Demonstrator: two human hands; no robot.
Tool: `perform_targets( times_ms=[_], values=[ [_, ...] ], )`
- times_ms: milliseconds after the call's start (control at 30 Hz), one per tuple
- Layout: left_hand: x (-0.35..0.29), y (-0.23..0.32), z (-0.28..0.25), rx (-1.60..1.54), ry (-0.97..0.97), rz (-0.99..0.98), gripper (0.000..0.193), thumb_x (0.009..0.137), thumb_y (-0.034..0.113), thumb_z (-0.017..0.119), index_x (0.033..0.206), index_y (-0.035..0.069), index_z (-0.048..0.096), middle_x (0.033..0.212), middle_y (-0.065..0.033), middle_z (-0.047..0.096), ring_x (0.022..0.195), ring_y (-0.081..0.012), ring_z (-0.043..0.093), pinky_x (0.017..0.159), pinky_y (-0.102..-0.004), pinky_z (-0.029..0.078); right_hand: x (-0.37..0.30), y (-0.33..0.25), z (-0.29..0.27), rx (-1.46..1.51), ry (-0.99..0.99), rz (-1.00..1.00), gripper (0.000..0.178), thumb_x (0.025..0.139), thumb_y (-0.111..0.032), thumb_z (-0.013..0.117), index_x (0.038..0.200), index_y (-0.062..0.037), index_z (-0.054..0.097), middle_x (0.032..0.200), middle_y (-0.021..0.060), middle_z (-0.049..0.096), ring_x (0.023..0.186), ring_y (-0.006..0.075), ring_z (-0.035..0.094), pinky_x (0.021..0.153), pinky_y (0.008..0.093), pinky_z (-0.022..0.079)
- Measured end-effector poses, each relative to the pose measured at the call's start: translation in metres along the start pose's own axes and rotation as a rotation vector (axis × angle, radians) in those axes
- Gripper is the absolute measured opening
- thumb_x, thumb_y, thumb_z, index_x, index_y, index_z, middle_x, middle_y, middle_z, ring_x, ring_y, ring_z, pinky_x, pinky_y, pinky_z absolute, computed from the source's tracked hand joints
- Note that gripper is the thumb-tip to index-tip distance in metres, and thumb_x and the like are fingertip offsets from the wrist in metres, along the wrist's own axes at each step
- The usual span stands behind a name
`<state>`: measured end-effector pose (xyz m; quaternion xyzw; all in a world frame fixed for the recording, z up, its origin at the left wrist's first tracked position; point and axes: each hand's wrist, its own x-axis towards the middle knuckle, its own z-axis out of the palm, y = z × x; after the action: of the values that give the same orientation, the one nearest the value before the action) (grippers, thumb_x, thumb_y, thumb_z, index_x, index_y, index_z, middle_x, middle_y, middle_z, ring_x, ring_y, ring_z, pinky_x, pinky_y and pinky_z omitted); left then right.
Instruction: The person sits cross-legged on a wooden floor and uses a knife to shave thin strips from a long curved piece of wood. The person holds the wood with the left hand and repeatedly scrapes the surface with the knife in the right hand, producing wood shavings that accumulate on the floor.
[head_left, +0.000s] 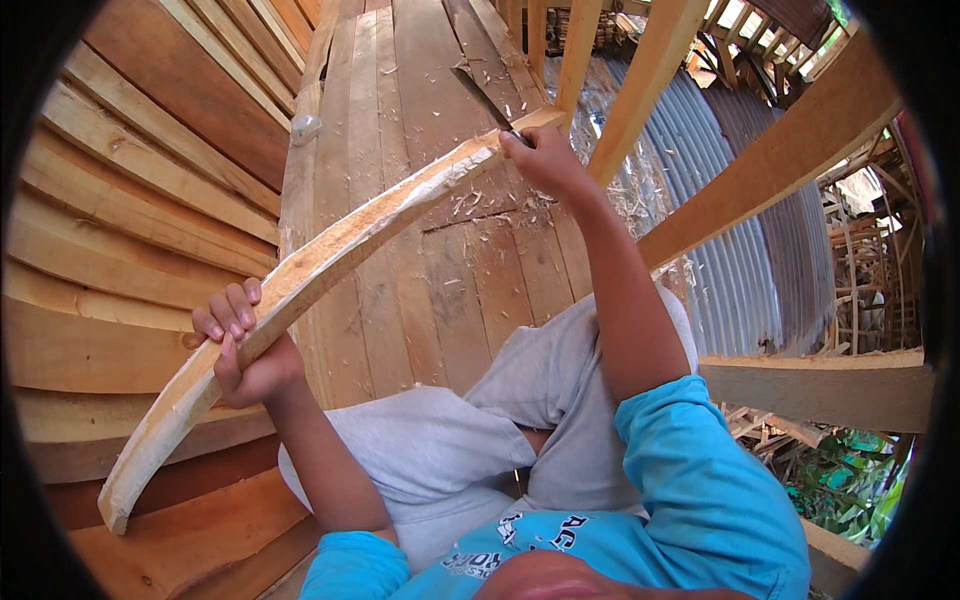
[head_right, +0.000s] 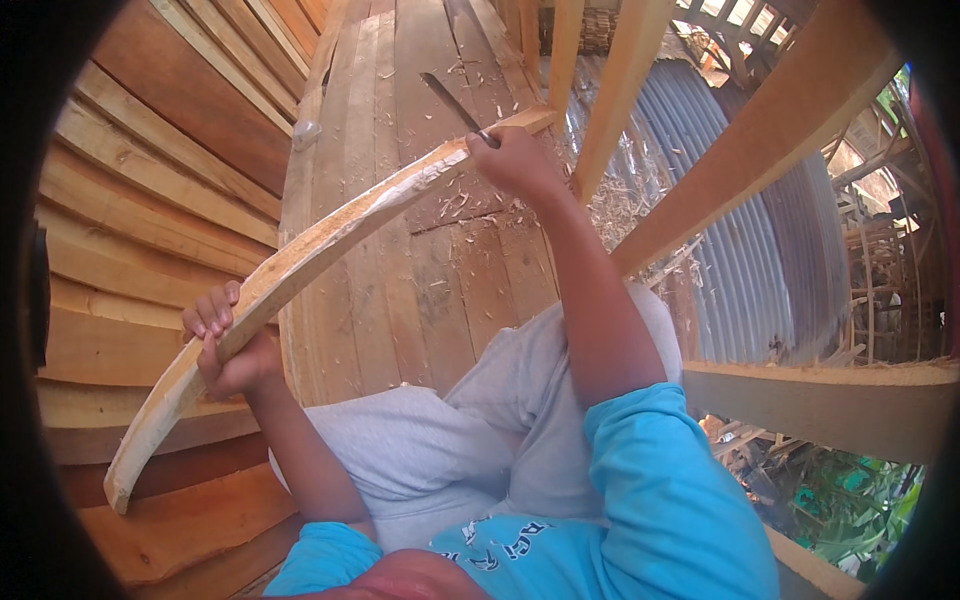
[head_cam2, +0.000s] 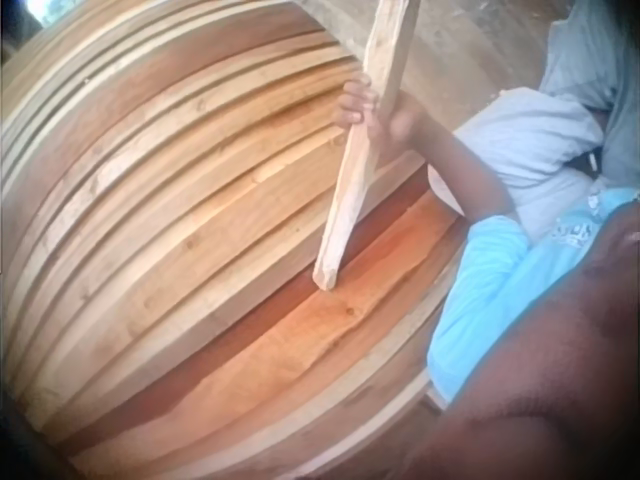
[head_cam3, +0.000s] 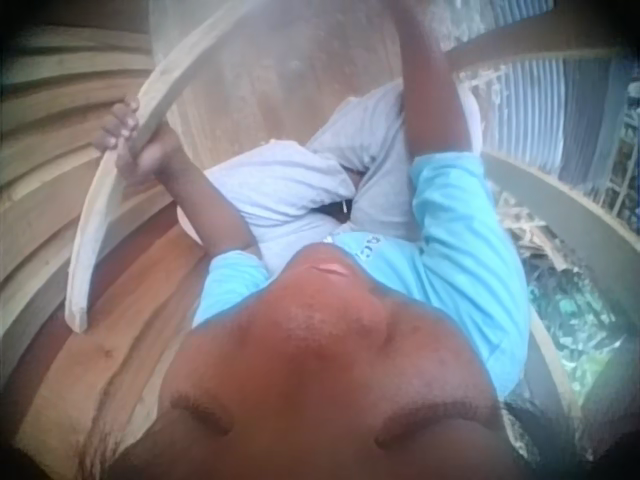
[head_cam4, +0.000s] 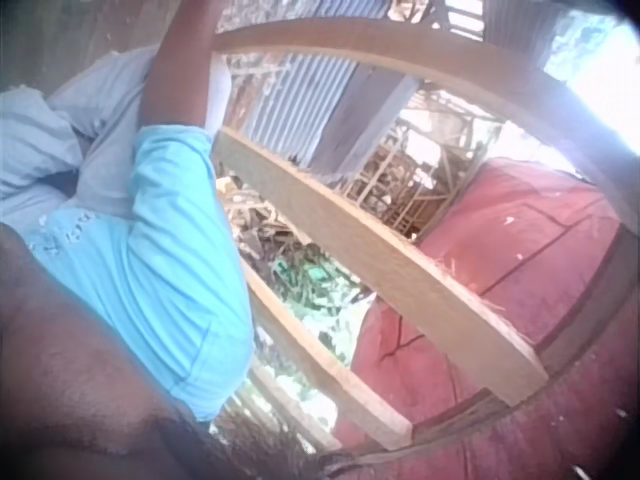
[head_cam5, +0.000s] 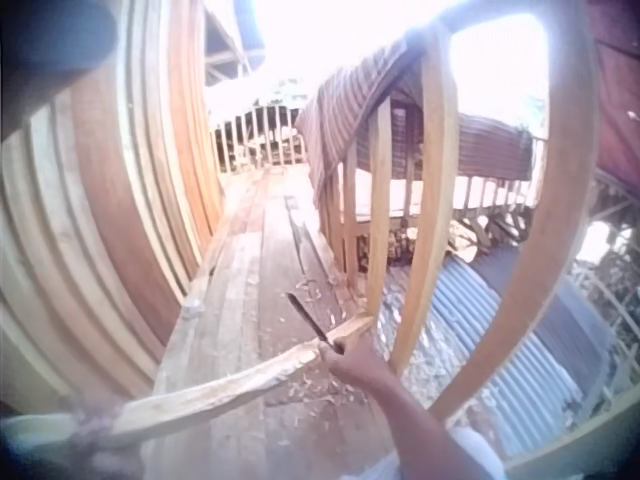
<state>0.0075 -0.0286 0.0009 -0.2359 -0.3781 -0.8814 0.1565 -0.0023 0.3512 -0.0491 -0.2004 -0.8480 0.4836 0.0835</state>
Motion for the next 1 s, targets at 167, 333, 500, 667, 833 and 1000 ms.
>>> perform_targets(
  times_ms=[167, 333, 500, 667, 833, 1000],
  values=[
    [-0.004, 0.001, 0.01, -0.04, 0.21, 0.005, 0.021, 0.065, 0.01, 0.057, 0.079, 0.015, 0.042, 0.069, 0.0001, 0.041, 0.071, -0.0151, 0.045, 0.087, -0.0375, 0.042, -0.027, -0.008, 0.02, 0.128, -0.131, -0.109, 0.03, 0.099, -0.029, 0.06, 0.103, -0.0003, 0.068, 0.075, -0.0003, 0.061, 0.065, 0.0074, 0.049, 0.059, 0.0262, 0.041],
    [-0.005, -0.001, 0.008, -0.034, 0.183, 0.027, 0.022, 0.067, 0.013, 0.056, 0.084, 0.016, 0.042, 0.07, 0.0, 0.041, 0.07, -0.0155, 0.043, 0.085, -0.0383, 0.039, -0.057, -0.013, 0.058, -0.297, -0.023, -0.023, 0.047, 0.105, -0.037, 0.042, 0.098, 0.0032, 0.065, 0.083, 0.0225, 0.068, 0.079, 0.0405, 0.065, 0.072, 0.0473, 0.049],
    [-0.005, -0.004, 0.013, -0.02, 0.248, 0.039, 0.022, 0.067, 0.014, 0.055, 0.084, 0.016, 0.042, 0.071, -0.0003, 0.042, 0.07, -0.0158, 0.044, 0.085, -0.0391, 0.039, -0.081, -0.03, 0.087, -0.189, 0.007, -0.106, 0.044, 0.105, -0.033, 0.041, 0.091, 0.0023, 0.063, 0.086, 0.0305, 0.065, 0.086, 0.0491, 0.062, 0.075, 0.0541, 0.047],
    [-0.006, -0.003, 0.016, -0.016, 0.294, 0.046, 0.022, 0.065, 0.013, 0.054, 0.084, 0.016, 0.041, 0.071, -0.0006, 0.042, 0.069, -0.0162, 0.044, 0.084, -0.0398, 0.04, -0.072, -0.017, 0.096, -0.209, 0.147, -0.189, 0.036, 0.103, -0.028, 0.048, 0.086, 0.0011, 0.061, 0.08, 0.0292, 0.063, 0.077, 0.0486, 0.061, 0.067, 0.0535, 0.047],
    [-0.005, -0.002, 0.013, -0.019, 0.275, 0.04, 0.023, 0.065, 0.013, 0.053, 0.084, 0.015, 0.041, 0.07, -0.0011, 0.042, 0.069, -0.0165, 0.044, 0.084, -0.0401, 0.04, -0.065, -0.017, 0.087, -0.133, 0.055, -0.24, 0.039, 0.101, -0.03, 0.05, 0.081, -0.0009, 0.065, 0.075, 0.0256, 0.064, 0.076, 0.0454, 0.064, 0.066, 0.0523, 0.048],
    [-0.005, -0.002, 0.013, -0.021, 0.264, 0.03, 0.022, 0.065, 0.013, 0.054, 0.084, 0.015, 0.041, 0.07, -0.0019, 0.043, 0.069, -0.0169, 0.045, 0.085, -0.0402, 0.041, -0.052, -0.026, 0.076, -0.252, 0.097, -0.218, 0.04, 0.099, -0.033, 0.049, 0.081, -0.0027, 0.069, 0.077, 0.0234, 0.068, 0.078, 0.0443, 0.066, 0.071, 0.054, 0.05]
  ],
)
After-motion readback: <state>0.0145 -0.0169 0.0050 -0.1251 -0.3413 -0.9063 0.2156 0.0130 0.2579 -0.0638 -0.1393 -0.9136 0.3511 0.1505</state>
